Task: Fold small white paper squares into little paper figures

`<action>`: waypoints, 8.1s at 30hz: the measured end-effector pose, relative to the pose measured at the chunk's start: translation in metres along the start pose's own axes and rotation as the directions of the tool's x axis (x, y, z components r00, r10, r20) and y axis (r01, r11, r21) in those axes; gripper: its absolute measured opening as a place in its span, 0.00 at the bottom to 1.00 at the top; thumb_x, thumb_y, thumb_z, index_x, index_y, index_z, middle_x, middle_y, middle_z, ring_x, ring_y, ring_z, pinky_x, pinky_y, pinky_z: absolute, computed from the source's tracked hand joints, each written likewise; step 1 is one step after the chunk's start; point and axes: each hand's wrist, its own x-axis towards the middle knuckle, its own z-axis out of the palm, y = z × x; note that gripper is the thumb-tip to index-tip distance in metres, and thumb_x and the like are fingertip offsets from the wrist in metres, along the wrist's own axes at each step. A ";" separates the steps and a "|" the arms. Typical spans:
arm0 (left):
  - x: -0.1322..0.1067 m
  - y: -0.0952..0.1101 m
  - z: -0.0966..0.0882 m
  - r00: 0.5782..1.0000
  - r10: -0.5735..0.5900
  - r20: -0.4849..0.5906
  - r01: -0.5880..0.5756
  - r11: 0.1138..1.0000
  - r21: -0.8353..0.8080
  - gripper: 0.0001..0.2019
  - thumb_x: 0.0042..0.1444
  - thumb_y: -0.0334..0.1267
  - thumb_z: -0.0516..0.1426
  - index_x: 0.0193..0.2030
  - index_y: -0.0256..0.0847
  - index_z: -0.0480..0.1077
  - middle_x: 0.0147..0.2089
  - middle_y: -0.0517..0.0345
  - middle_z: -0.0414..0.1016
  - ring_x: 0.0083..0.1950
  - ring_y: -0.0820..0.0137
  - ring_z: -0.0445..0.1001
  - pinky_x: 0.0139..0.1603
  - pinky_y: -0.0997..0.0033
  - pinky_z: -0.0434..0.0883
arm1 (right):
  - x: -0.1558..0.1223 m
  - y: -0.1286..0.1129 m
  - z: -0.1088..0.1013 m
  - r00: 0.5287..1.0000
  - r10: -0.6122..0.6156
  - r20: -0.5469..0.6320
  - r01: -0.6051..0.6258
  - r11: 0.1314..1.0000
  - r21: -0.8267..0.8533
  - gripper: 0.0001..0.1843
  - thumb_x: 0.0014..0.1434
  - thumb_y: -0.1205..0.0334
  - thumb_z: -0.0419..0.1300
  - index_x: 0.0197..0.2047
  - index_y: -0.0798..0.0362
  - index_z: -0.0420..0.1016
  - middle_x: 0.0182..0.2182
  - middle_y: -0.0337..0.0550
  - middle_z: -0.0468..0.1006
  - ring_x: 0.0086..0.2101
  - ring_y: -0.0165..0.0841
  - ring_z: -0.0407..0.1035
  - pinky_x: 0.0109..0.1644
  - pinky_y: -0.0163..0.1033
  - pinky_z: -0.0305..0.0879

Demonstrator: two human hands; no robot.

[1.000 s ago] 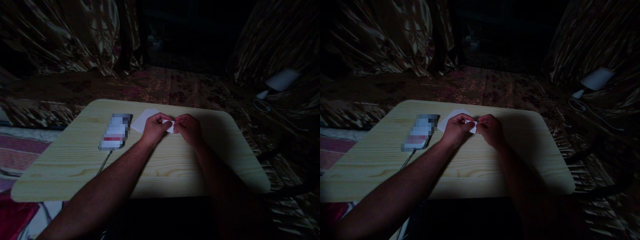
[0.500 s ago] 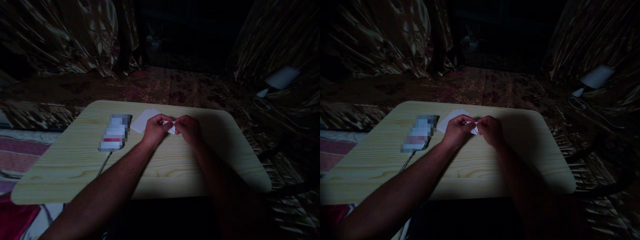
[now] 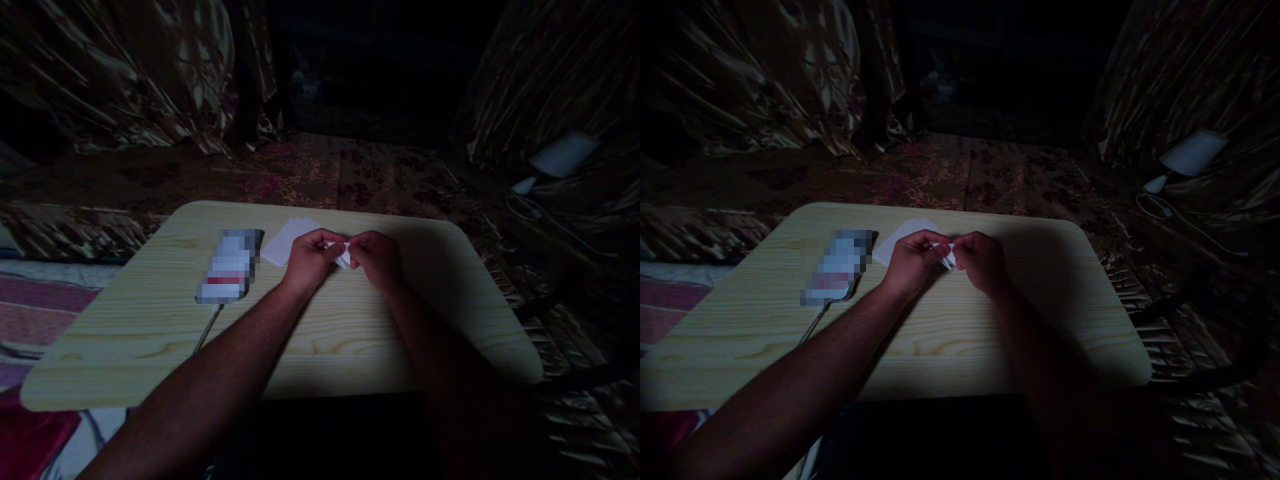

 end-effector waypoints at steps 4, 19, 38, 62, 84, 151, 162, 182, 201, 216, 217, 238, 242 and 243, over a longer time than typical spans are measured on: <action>0.001 0.000 -0.001 1.000 0.018 0.020 -0.018 1.000 0.007 0.11 0.45 0.40 0.67 0.34 0.38 0.76 0.29 0.58 0.77 0.28 0.73 0.72 0.31 0.73 0.69 | 0.000 0.000 0.000 1.000 -0.003 -0.010 0.003 1.000 0.016 0.06 0.52 0.59 0.61 0.34 0.52 0.74 0.18 0.34 0.74 0.20 0.29 0.68 0.27 0.34 0.65; 0.007 0.013 -0.020 0.922 0.088 0.378 -0.212 0.930 0.301 0.08 0.52 0.40 0.62 0.34 0.37 0.75 0.32 0.55 0.75 0.33 0.72 0.71 0.34 0.74 0.66 | 0.004 0.005 -0.008 0.999 -0.009 0.049 0.012 0.999 -0.053 0.05 0.50 0.62 0.61 0.32 0.53 0.74 0.17 0.34 0.73 0.19 0.29 0.67 0.24 0.32 0.60; 0.006 0.005 -0.017 0.945 0.094 0.314 -0.192 0.935 0.297 0.09 0.48 0.38 0.64 0.33 0.36 0.73 0.30 0.56 0.75 0.29 0.74 0.70 0.31 0.75 0.67 | 0.004 0.004 -0.007 0.996 0.016 0.085 -0.006 0.993 -0.121 0.05 0.49 0.63 0.59 0.31 0.54 0.73 0.17 0.34 0.73 0.19 0.28 0.68 0.23 0.31 0.60; 0.003 0.000 -0.005 0.996 0.029 0.087 -0.044 0.984 0.174 0.08 0.44 0.35 0.64 0.31 0.37 0.73 0.26 0.59 0.75 0.24 0.74 0.70 0.25 0.75 0.66 | 0.003 0.002 -0.008 0.996 0.050 0.069 -0.046 0.997 -0.056 0.06 0.49 0.63 0.60 0.33 0.53 0.73 0.16 0.33 0.72 0.19 0.28 0.67 0.24 0.32 0.61; 0.001 0.001 -0.004 0.994 0.040 0.106 -0.059 0.982 0.181 0.07 0.45 0.36 0.64 0.31 0.37 0.72 0.26 0.59 0.75 0.25 0.74 0.70 0.26 0.75 0.66 | 0.002 -0.003 -0.008 0.996 0.070 0.061 -0.066 0.996 -0.067 0.05 0.49 0.62 0.60 0.31 0.54 0.74 0.15 0.33 0.71 0.18 0.28 0.66 0.23 0.32 0.61; 0.000 0.007 -0.001 0.982 -0.149 0.115 0.162 0.981 -0.109 0.08 0.36 0.33 0.68 0.24 0.35 0.74 0.24 0.58 0.76 0.25 0.74 0.70 0.30 0.72 0.66 | 0.001 0.012 -0.004 0.991 -0.134 0.008 0.133 0.972 -0.193 0.06 0.53 0.59 0.59 0.31 0.53 0.73 0.22 0.37 0.74 0.25 0.30 0.67 0.29 0.33 0.62; 0.004 -0.001 -0.009 0.986 -0.054 0.160 0.033 0.991 0.131 0.07 0.45 0.37 0.64 0.28 0.35 0.74 0.25 0.58 0.75 0.26 0.74 0.69 0.29 0.73 0.66 | 0.003 0.011 -0.005 0.997 -0.068 0.039 0.075 0.976 -0.203 0.05 0.51 0.61 0.58 0.30 0.53 0.73 0.21 0.36 0.74 0.24 0.29 0.67 0.28 0.33 0.60; 0.008 0.007 -0.017 0.964 -0.010 0.267 -0.067 0.959 0.277 0.12 0.47 0.41 0.63 0.37 0.36 0.74 0.32 0.57 0.76 0.30 0.73 0.70 0.31 0.74 0.65 | 0.006 0.009 -0.012 0.991 -0.083 0.107 0.115 0.932 -0.344 0.06 0.51 0.62 0.58 0.28 0.54 0.74 0.21 0.37 0.74 0.24 0.29 0.67 0.28 0.33 0.59; 0.006 0.001 -0.005 0.969 -0.157 0.191 0.176 0.980 -0.092 0.10 0.41 0.35 0.67 0.30 0.35 0.72 0.23 0.62 0.72 0.21 0.79 0.64 0.24 0.76 0.58 | 0.001 0.001 -0.003 0.996 0.052 0.069 -0.047 0.995 -0.084 0.08 0.50 0.58 0.60 0.25 0.52 0.70 0.14 0.32 0.68 0.17 0.27 0.61 0.23 0.32 0.55; 0.004 0.001 -0.006 0.975 -0.125 0.186 0.115 0.991 0.064 0.12 0.48 0.41 0.64 0.33 0.34 0.71 0.28 0.56 0.76 0.23 0.75 0.71 0.25 0.75 0.66 | 0.000 -0.005 -0.003 0.998 0.065 0.005 -0.065 0.995 -0.080 0.06 0.49 0.60 0.60 0.25 0.53 0.72 0.14 0.33 0.69 0.18 0.27 0.62 0.23 0.32 0.55; 0.004 0.001 -0.006 0.974 -0.128 0.189 0.115 0.990 0.077 0.12 0.49 0.42 0.64 0.33 0.34 0.71 0.28 0.56 0.77 0.23 0.75 0.72 0.25 0.75 0.67 | 0.000 -0.005 -0.003 0.998 0.055 0.000 -0.055 0.994 -0.098 0.07 0.49 0.60 0.60 0.24 0.53 0.72 0.14 0.33 0.69 0.18 0.27 0.61 0.22 0.32 0.54; 0.000 0.004 -0.002 0.972 -0.132 0.196 0.121 0.990 0.071 0.09 0.43 0.36 0.66 0.25 0.35 0.70 0.22 0.59 0.74 0.20 0.78 0.66 0.22 0.77 0.60 | 0.000 -0.001 -0.003 0.997 0.064 -0.042 -0.068 0.994 -0.090 0.08 0.49 0.59 0.60 0.24 0.52 0.68 0.14 0.32 0.68 0.18 0.27 0.61 0.23 0.33 0.56; -0.001 0.003 -0.002 0.967 -0.133 0.217 0.118 0.990 0.077 0.10 0.43 0.37 0.66 0.26 0.35 0.70 0.24 0.58 0.75 0.21 0.78 0.67 0.22 0.77 0.60 | 0.000 0.000 -0.002 0.997 0.063 -0.052 -0.068 0.993 -0.101 0.07 0.49 0.58 0.60 0.27 0.53 0.70 0.16 0.33 0.69 0.18 0.28 0.62 0.22 0.33 0.55; -0.001 0.003 -0.002 0.966 -0.134 0.219 0.120 0.990 0.074 0.10 0.43 0.38 0.66 0.26 0.35 0.71 0.24 0.58 0.75 0.21 0.78 0.67 0.22 0.77 0.61 | 0.000 0.000 -0.002 0.997 0.054 -0.047 -0.059 0.992 -0.109 0.07 0.50 0.58 0.60 0.27 0.53 0.70 0.16 0.33 0.69 0.19 0.28 0.62 0.22 0.33 0.56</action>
